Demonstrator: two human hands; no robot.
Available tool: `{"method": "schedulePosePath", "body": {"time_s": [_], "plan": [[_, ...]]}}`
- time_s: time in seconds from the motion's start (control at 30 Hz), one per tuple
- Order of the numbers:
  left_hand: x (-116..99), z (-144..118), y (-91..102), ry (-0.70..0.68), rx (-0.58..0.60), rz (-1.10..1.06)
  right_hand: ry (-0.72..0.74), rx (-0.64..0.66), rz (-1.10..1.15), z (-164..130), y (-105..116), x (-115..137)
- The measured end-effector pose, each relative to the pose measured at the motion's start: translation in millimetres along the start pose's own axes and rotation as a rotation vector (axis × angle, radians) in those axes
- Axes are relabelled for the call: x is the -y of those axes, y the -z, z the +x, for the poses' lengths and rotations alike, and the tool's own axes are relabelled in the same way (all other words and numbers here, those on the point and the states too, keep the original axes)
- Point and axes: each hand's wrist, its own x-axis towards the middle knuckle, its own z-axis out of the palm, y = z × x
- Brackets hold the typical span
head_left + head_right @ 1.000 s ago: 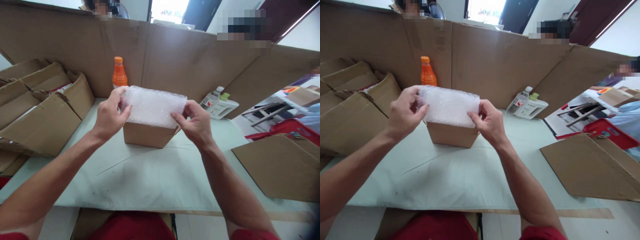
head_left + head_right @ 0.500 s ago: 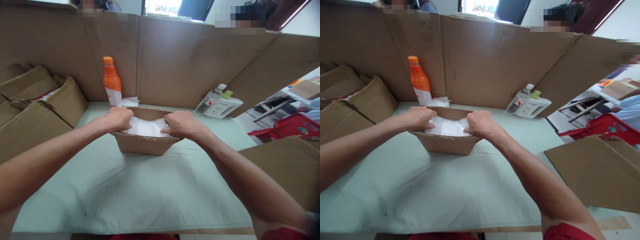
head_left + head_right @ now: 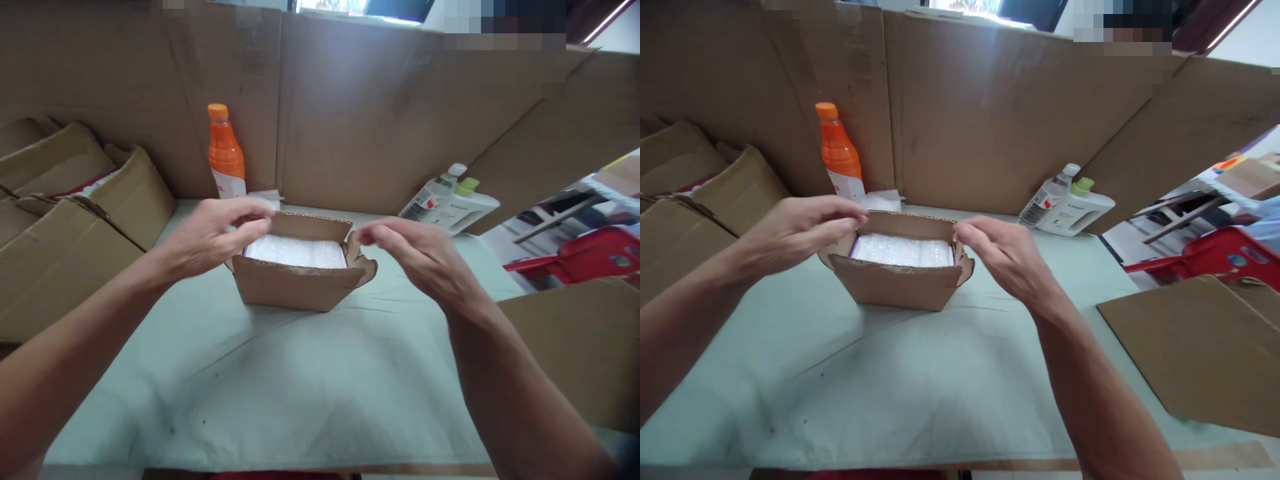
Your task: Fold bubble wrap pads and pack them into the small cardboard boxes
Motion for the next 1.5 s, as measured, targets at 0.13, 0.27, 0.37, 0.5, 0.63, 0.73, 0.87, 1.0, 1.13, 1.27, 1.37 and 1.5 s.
{"method": "schedulePosePath", "body": {"time_s": [0.13,0.27,0.37,0.5,0.63,0.73,0.87,1.0,1.13,1.27,1.37,1.5], "plan": [[31,-51,-14.6,0.075,-0.041,-0.088,-0.212,-0.073,0.039,-66,-6,-40],[43,-89,-36.1,0.175,-0.082,-0.233,-0.283,0.092,0.123,-87,-67,-57],[32,-90,-56.5,0.264,-0.129,-0.351,-0.350,0.083,0.146,-81,-94,-57],[9,-103,-79.7,0.225,-0.105,-0.391,-0.390,0.018,0.157,-87,-77,-73],[8,-164,-90.8,0.222,-0.112,-0.385,-0.375,0.113,0.208,-96,-66,-89],[22,-210,-83.9,0.326,-0.248,-0.352,-0.260,0.215,0.314,-74,-99,-77],[50,-215,-56.9,0.399,-0.436,-0.327,-0.045,0.309,0.466,-7,-189,-35],[81,-173,-31.8,0.352,-0.538,-0.269,0.035,0.294,0.307,45,-285,13],[112,-125,-17.3,0.322,-0.537,-0.192,0.036,0.407,0.181,49,-349,40],[140,-86,-6.9,0.285,-0.529,-0.167,0.072,0.447,0.120,47,-377,50],[159,-64,-3.9,0.286,-0.544,-0.171,0.044,0.448,0.061,64,-387,57],[180,-49,-8.3,0.298,-0.572,-0.150,0.031,0.452,-0.011,86,-400,64]]}}
